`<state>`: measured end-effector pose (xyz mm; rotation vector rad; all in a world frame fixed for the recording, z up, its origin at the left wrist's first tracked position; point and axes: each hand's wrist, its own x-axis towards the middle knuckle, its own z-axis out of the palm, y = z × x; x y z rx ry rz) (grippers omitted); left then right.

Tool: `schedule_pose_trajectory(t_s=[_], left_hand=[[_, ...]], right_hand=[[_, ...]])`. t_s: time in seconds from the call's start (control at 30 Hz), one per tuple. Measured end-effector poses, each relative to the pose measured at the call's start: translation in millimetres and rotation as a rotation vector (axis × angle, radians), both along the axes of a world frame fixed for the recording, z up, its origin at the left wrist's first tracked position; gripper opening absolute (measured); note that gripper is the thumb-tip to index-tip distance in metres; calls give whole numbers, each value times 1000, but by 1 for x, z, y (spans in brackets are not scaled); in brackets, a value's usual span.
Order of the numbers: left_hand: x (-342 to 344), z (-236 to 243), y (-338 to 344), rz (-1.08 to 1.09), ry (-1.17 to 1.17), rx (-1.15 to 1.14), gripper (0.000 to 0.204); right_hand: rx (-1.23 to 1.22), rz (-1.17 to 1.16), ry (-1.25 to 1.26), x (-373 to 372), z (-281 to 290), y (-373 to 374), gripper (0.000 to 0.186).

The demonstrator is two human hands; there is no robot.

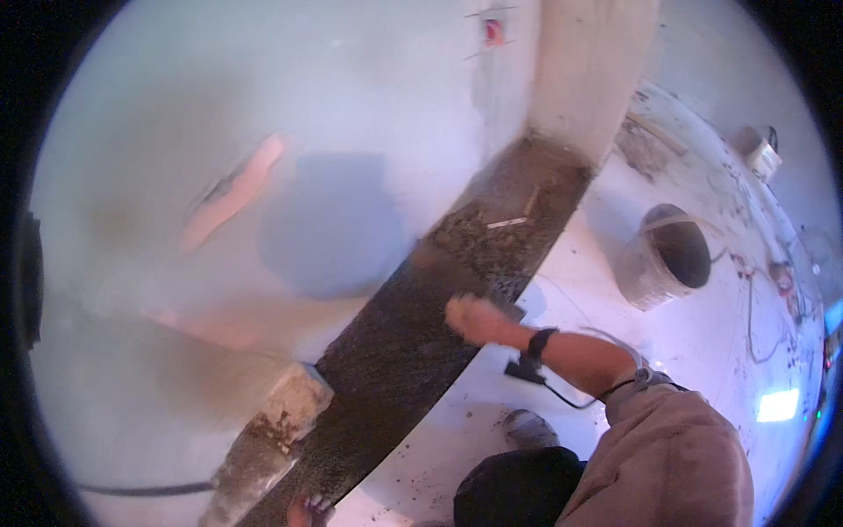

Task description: Apply mortar to the floor using a notched trowel in preparation for tiling.

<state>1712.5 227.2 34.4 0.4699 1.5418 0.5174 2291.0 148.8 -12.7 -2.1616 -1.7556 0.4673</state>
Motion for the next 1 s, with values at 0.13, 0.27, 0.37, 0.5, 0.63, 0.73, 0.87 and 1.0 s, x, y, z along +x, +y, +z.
schedule_pose_trajectory(t_s=[0.13,0.27,0.37,0.5,0.63,0.73,0.87,1.0], left_hand=[[0,-15,15,-215,27,-38,48],[-7,-34,23,-435,28,73,45],[-1,-36,23,-757,90,273,47],[27,-20,17,-531,50,201,53],[55,-6,13,-117,110,-57,11],[66,3,19,-136,-50,-50,14],[89,7,28,-180,-93,-16,12],[113,9,30,-166,100,15,11]], right_hand=[[-213,300,374,-57,13,-74,28],[-220,248,329,-39,13,-82,30],[-232,73,276,25,19,-75,28],[-218,-296,195,91,41,-79,34],[-274,-434,423,88,57,-86,38],[-195,-383,339,53,52,-82,37],[-186,194,32,-8,29,-61,18],[-207,216,95,-40,31,-20,17]])
